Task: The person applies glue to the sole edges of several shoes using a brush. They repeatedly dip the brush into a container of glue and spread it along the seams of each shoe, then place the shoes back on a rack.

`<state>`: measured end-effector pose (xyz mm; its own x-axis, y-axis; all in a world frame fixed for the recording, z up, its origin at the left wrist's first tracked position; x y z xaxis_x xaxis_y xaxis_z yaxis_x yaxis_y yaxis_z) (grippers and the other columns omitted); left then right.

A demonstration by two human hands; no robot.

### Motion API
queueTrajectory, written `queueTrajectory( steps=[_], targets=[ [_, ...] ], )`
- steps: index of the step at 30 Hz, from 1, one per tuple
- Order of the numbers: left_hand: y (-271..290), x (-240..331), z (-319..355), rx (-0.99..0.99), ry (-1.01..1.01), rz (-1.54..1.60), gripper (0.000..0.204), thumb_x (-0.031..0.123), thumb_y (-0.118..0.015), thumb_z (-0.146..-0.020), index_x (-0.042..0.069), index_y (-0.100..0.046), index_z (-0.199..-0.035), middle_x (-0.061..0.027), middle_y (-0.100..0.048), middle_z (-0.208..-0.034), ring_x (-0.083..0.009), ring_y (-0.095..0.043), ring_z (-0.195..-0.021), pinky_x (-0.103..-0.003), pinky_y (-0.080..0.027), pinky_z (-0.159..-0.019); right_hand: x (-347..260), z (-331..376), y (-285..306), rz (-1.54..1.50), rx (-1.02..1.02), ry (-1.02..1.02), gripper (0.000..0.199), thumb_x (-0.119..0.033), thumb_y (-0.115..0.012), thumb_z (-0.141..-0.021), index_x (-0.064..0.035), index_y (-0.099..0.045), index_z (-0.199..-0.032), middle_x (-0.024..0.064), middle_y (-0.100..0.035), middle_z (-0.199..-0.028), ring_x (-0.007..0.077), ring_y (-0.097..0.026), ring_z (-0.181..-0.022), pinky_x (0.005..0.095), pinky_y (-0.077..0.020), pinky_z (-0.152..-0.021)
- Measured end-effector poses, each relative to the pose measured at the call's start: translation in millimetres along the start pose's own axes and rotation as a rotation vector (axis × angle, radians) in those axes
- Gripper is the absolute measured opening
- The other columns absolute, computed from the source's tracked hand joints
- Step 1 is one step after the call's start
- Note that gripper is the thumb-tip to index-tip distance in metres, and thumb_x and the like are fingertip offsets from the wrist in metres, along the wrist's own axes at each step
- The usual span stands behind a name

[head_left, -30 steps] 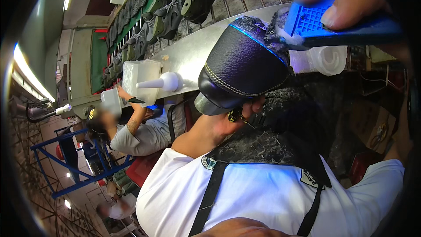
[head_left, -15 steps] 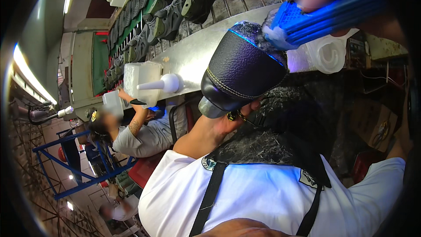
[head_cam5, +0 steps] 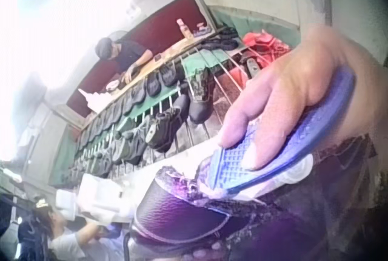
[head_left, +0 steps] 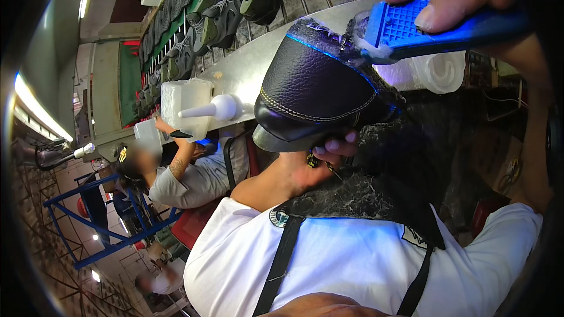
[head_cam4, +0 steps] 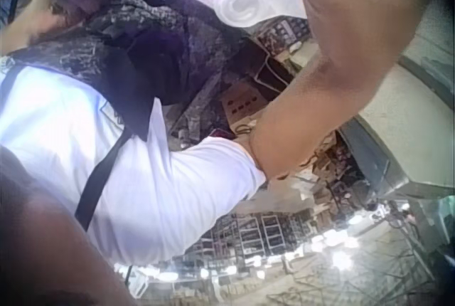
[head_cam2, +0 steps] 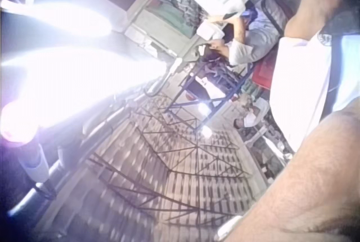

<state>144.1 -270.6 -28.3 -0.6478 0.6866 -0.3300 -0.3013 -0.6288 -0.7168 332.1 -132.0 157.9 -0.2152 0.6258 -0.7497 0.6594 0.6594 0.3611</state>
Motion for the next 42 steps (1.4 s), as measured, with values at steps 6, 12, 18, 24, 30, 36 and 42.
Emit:
queueTrajectory(
  steps=[6, 12, 18, 24, 30, 36, 42],
  targets=[
    [-10, -13, -5, -0.148, 0.073, 0.021, 0.046, 0.032, -0.051, -0.103, -0.006, -0.050, -0.129, -0.0228, -0.048, -0.096, -0.0187, -0.052, -0.065, -0.019, -0.049, -0.038, 9, 2, -1, -0.065, 0.049, 0.056, 0.025, -0.005, -0.084, -0.081, 0.0029, -0.076, -0.104, 0.0294, -0.069, -0.116, 0.0404, -0.071, -0.104, 0.0414, -0.0571, -0.092],
    [-18, -26, -9, -0.207, 0.175, 0.091, 0.041, 0.028, -0.053, -0.103, -0.005, -0.053, -0.128, -0.0234, -0.049, -0.096, -0.0207, -0.056, -0.065, -0.020, -0.052, -0.040, 13, 21, -14, 0.063, 0.058, -0.192, 0.017, -0.006, -0.074, -0.088, -0.0093, -0.069, -0.105, 0.0227, -0.063, -0.128, 0.0334, -0.065, -0.118, 0.0405, -0.0555, -0.099],
    [-18, -28, -9, -0.202, 0.210, 0.101, 0.037, 0.028, -0.054, -0.100, -0.002, -0.050, -0.122, -0.0213, -0.051, -0.097, -0.0170, -0.051, -0.064, -0.020, -0.045, -0.038, 24, 34, -18, -0.020, 0.117, -0.247, 0.010, -0.005, -0.074, -0.087, -0.0092, -0.072, -0.096, 0.0225, -0.065, -0.126, 0.0335, -0.067, -0.115, 0.0418, -0.0558, -0.099],
    [-20, -29, -9, -0.211, 0.205, 0.082, 0.033, 0.027, -0.053, -0.101, -0.003, -0.052, -0.115, -0.0213, -0.051, -0.096, -0.0164, -0.051, -0.063, -0.019, -0.044, -0.036, 25, 37, -24, -0.087, 0.149, -0.281, 0.009, -0.003, -0.076, -0.084, -0.0090, -0.073, -0.090, 0.0216, -0.067, -0.122, 0.0329, -0.069, -0.110, 0.0406, -0.0558, -0.097],
    [-27, -23, -12, -0.400, 0.327, -0.115, 0.043, 0.031, -0.053, -0.103, -0.012, -0.053, -0.103, -0.0173, -0.056, -0.073, -0.0214, -0.055, -0.051, -0.024, -0.047, -0.035, 22, 67, -21, -0.195, 0.311, -0.354, 0.015, 0.003, -0.076, -0.077, -0.0005, -0.077, -0.092, 0.0239, -0.070, -0.117, 0.0296, -0.070, -0.109, 0.0362, -0.0557, -0.096],
    [-120, 67, -1, -0.707, -0.355, -0.967, 0.039, 0.023, -0.065, -0.091, -0.008, -0.054, -0.111, -0.0151, -0.060, -0.087, -0.0258, -0.061, -0.068, -0.035, -0.052, -0.054, 4, 153, -2, -0.272, 0.706, -0.172, 0.021, 0.002, -0.075, -0.081, 0.0000, -0.071, -0.101, 0.0315, -0.061, -0.130, 0.0380, -0.063, -0.120, 0.0487, -0.0536, -0.100],
    [-155, 135, 59, -0.607, -1.045, -1.347, 0.055, 0.011, -0.078, -0.076, 0.000, -0.056, -0.125, -0.0149, -0.062, -0.113, -0.0294, -0.066, -0.093, -0.046, -0.057, -0.078, -14, 219, -12, -0.204, 0.946, -0.112, 0.017, -0.016, -0.059, -0.098, -0.0070, -0.073, -0.102, 0.0280, -0.058, -0.135, 0.0398, -0.061, -0.121, 0.0506, -0.0542, -0.097]
  ],
)
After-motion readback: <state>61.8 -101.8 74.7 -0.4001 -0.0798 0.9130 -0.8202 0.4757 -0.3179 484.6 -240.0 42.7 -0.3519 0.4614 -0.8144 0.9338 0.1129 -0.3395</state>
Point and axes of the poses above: each hand's wrist, its own z-axis away from the middle knuckle, its own y-axis out of the back of the hand, x = y × z, the point moved 10 cm from there along -z, towards the middle knuckle
